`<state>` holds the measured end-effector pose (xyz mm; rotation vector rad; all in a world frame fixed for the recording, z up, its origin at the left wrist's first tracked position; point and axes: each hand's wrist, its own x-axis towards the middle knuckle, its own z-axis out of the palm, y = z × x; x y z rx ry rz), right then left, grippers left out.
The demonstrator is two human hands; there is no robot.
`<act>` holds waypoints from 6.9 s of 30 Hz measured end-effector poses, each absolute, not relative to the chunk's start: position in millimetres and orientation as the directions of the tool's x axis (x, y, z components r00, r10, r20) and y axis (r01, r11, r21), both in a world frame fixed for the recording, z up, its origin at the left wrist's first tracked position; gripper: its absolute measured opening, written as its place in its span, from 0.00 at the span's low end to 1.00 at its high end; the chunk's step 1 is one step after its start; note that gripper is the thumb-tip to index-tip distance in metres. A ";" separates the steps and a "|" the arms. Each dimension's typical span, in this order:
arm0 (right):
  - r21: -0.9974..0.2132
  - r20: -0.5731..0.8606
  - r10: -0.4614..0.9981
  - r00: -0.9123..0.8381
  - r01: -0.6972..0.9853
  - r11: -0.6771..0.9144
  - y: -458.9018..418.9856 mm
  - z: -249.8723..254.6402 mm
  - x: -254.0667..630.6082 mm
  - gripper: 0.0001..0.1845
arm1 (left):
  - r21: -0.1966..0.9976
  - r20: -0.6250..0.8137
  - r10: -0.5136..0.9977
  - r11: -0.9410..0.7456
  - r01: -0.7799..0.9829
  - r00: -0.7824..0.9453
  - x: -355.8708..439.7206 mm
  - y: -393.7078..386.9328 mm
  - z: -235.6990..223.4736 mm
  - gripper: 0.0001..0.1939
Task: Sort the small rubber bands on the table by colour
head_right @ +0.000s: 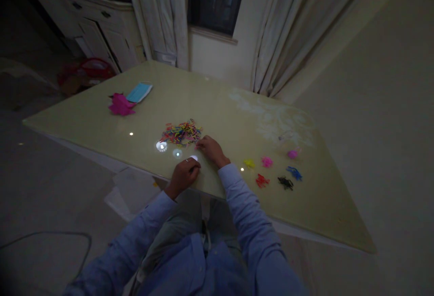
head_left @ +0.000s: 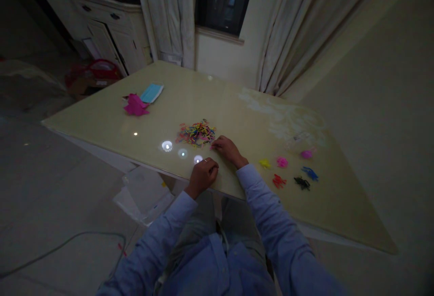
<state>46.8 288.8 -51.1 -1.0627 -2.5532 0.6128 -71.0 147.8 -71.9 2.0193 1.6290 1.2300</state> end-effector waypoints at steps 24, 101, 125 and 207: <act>-0.397 0.124 0.584 -0.802 0.500 0.770 280.9 -44.6 12.5 0.07 | 0.618 0.428 0.904 -0.291 0.730 -0.002 -70.6 148.2 -73.5 0.08; -0.369 0.032 0.998 -0.053 0.927 0.061 274.7 -27.5 309.0 0.08 | 0.619 0.458 0.886 -0.265 0.739 -0.065 -80.3 150.0 -68.5 0.10; -0.677 0.328 0.918 -0.224 0.622 0.393 195.2 -10.6 233.0 0.12 | 0.653 0.411 0.908 -0.231 0.721 -0.081 -78.0 149.1 -69.5 0.11; -0.705 0.320 0.870 -0.374 0.520 0.483 155.1 -58.0 173.6 0.12 | 0.578 0.246 0.945 0.036 0.815 -0.216 -247.2 223.2 -56.6 0.12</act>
